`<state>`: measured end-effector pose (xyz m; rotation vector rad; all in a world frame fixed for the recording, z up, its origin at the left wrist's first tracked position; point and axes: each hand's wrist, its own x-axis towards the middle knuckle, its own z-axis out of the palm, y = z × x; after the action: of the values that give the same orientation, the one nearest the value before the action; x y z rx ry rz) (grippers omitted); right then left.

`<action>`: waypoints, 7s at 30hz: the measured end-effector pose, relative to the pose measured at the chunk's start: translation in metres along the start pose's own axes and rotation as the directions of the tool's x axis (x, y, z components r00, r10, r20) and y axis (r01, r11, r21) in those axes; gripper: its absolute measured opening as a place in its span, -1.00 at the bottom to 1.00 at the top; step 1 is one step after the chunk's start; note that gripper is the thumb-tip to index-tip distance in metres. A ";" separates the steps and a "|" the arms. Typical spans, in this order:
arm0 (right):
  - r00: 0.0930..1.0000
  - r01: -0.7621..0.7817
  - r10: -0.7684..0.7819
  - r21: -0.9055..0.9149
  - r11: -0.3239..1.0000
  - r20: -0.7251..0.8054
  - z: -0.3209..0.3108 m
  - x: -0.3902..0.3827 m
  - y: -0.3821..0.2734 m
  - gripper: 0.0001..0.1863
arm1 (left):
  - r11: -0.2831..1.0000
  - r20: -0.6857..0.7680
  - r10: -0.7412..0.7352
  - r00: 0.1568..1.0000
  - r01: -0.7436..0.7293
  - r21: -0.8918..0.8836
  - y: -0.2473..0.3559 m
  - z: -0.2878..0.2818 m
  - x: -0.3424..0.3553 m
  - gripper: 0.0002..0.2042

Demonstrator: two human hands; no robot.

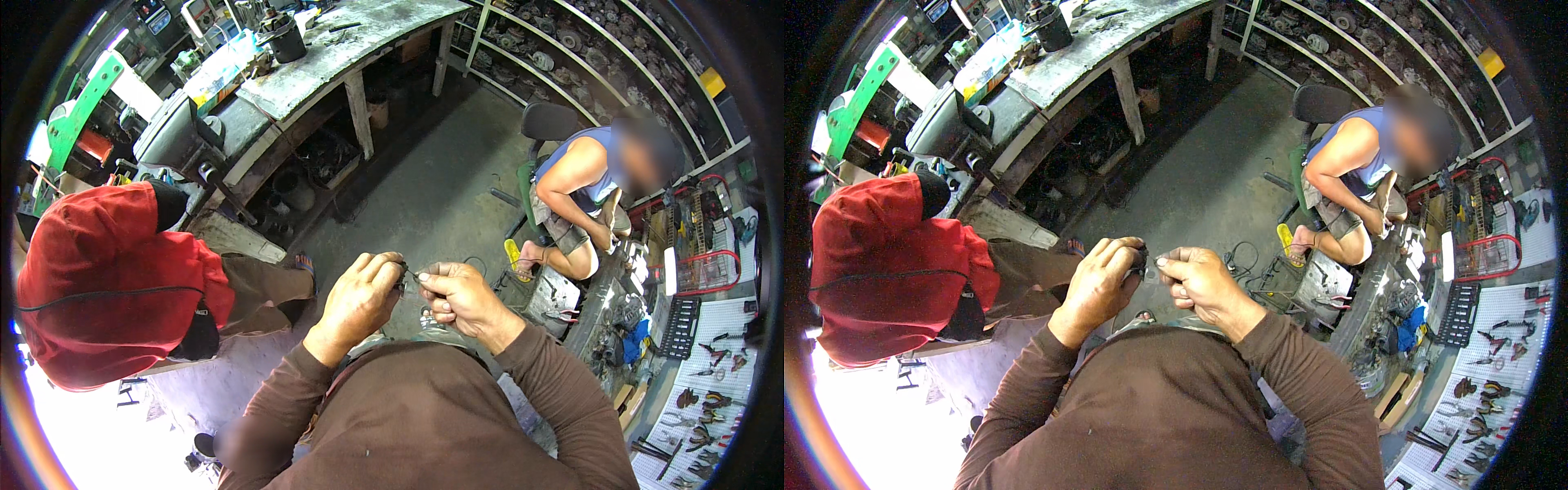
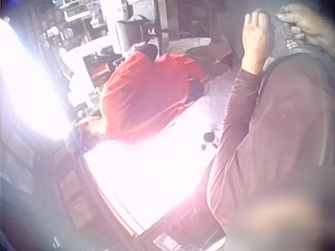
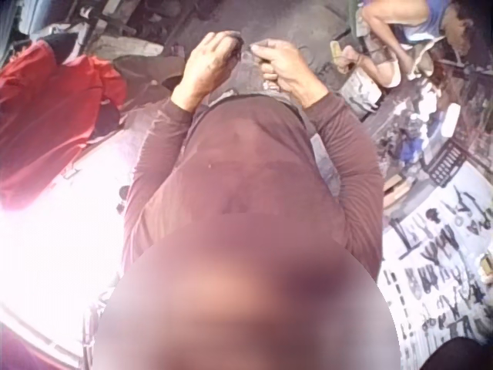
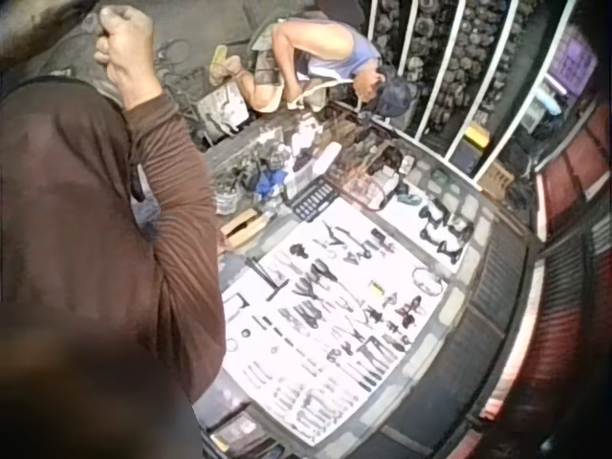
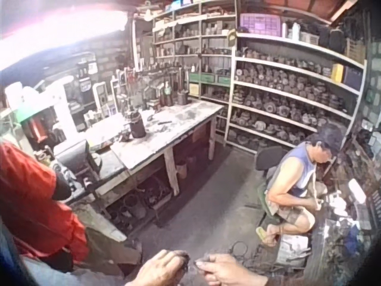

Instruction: The person manipulates small mechanical components on a workbench, using a screwdriver and a blowtorch to adjust and heat parts. They repeatedly handle the components, turning them over and applying heat while another person works nearby.

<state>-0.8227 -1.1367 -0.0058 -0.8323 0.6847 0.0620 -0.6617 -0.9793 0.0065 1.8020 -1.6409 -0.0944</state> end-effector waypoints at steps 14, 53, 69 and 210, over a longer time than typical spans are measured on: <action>0.868 0.304 -0.466 -0.925 0.226 0.172 0.012 -0.012 -0.047 -0.83 | 0.982 0.052 -0.168 0.985 0.171 -0.075 0.007 0.007 0.024 -0.56; 0.607 0.451 -0.613 -0.855 -0.257 0.505 0.011 0.009 -0.026 -0.89 | 0.986 0.008 -0.139 0.990 0.139 -0.093 0.000 -0.003 0.013 -0.60; 0.794 0.292 -0.284 -0.746 -0.598 0.538 0.036 -0.057 -0.085 -0.82 | 0.920 -0.091 -0.305 0.948 0.268 -0.284 0.024 0.020 0.006 -0.65; 0.626 0.512 -0.418 -0.751 -0.416 0.659 0.039 0.000 -0.013 -0.80 | 0.979 -0.295 -0.174 0.940 0.196 0.049 0.022 -0.001 -0.047 -0.62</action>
<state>-0.7981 -1.1184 0.0215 -2.7209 -0.1246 -0.2951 -0.6896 -0.9359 0.0011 1.9239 -1.2837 0.1465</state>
